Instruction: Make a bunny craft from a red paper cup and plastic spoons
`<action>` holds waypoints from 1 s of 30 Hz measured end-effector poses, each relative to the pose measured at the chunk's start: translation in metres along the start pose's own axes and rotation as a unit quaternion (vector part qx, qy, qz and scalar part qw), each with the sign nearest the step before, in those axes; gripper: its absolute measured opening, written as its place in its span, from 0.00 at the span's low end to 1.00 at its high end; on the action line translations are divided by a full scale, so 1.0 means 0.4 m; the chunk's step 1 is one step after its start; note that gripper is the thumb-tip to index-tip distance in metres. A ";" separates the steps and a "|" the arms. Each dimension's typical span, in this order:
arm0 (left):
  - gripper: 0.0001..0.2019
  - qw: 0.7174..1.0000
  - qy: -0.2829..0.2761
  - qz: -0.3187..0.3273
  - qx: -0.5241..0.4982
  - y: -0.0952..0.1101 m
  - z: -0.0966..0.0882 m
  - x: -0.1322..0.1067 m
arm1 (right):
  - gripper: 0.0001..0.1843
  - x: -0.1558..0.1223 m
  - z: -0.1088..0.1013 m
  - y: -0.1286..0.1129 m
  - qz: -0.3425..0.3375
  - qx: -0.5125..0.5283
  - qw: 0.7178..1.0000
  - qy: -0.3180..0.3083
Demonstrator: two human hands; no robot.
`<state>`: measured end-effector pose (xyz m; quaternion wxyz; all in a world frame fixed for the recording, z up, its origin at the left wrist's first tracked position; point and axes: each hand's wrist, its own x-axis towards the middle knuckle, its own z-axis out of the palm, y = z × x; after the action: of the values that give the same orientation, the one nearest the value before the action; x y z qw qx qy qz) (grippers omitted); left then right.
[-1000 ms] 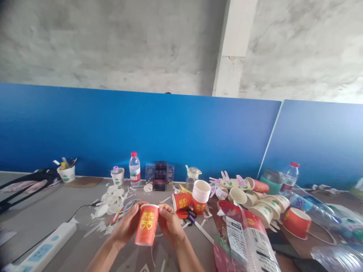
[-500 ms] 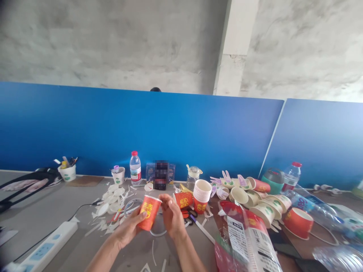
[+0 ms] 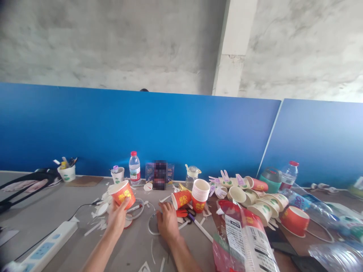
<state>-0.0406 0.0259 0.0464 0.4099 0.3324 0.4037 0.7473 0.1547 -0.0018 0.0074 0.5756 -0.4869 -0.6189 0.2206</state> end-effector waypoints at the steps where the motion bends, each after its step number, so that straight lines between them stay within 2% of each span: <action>1: 0.29 1.000 0.009 0.007 0.008 -0.006 -0.008 0.008 | 0.17 -0.008 0.005 -0.009 -0.026 -0.062 0.996 -0.050; 3: 0.29 0.998 0.038 0.024 0.041 -0.016 -0.024 0.023 | 0.28 -0.024 0.014 -0.025 -0.055 -0.192 0.969 -0.148; 5: 0.28 0.993 0.064 0.050 0.088 -0.022 -0.036 0.034 | 0.37 -0.035 0.021 -0.037 -0.046 -0.272 0.936 -0.217; 6: 0.28 0.990 0.077 0.062 0.105 -0.023 -0.039 0.037 | 0.38 -0.039 0.023 -0.041 -0.036 -0.294 0.926 -0.236; 8: 0.27 0.984 0.103 0.076 0.122 -0.019 -0.040 0.038 | 0.33 -0.040 0.024 -0.048 -0.020 -0.321 0.915 -0.244; 11: 0.27 0.979 0.141 0.082 0.120 -0.008 -0.033 0.034 | 0.25 -0.033 0.017 -0.046 -0.010 -0.349 0.914 -0.207; 14: 0.28 0.977 0.167 0.078 0.105 -0.001 -0.030 0.033 | 0.25 -0.026 0.015 -0.020 -0.018 -0.359 0.920 -0.155; 17: 0.29 0.978 0.165 0.078 0.096 0.002 -0.030 0.030 | 0.23 -0.027 0.028 0.023 -0.060 -0.334 0.939 -0.050; 19: 0.29 0.979 0.159 0.080 0.103 0.004 -0.028 0.024 | 0.23 -0.031 0.040 0.048 -0.103 -0.309 0.945 -0.006; 24: 0.29 0.979 0.158 0.078 0.101 0.017 -0.022 0.013 | 0.22 -0.047 0.051 0.063 -0.176 -0.272 0.946 0.007; 30: 0.27 0.974 0.167 0.091 0.125 0.029 -0.021 0.007 | 0.22 -0.049 0.032 0.059 -0.189 -0.236 0.953 0.026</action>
<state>-0.0528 0.0215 0.0532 0.2229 0.2868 0.5246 0.7700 0.1484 -0.0049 -0.0251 0.4913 -0.4886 -0.7189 -0.0565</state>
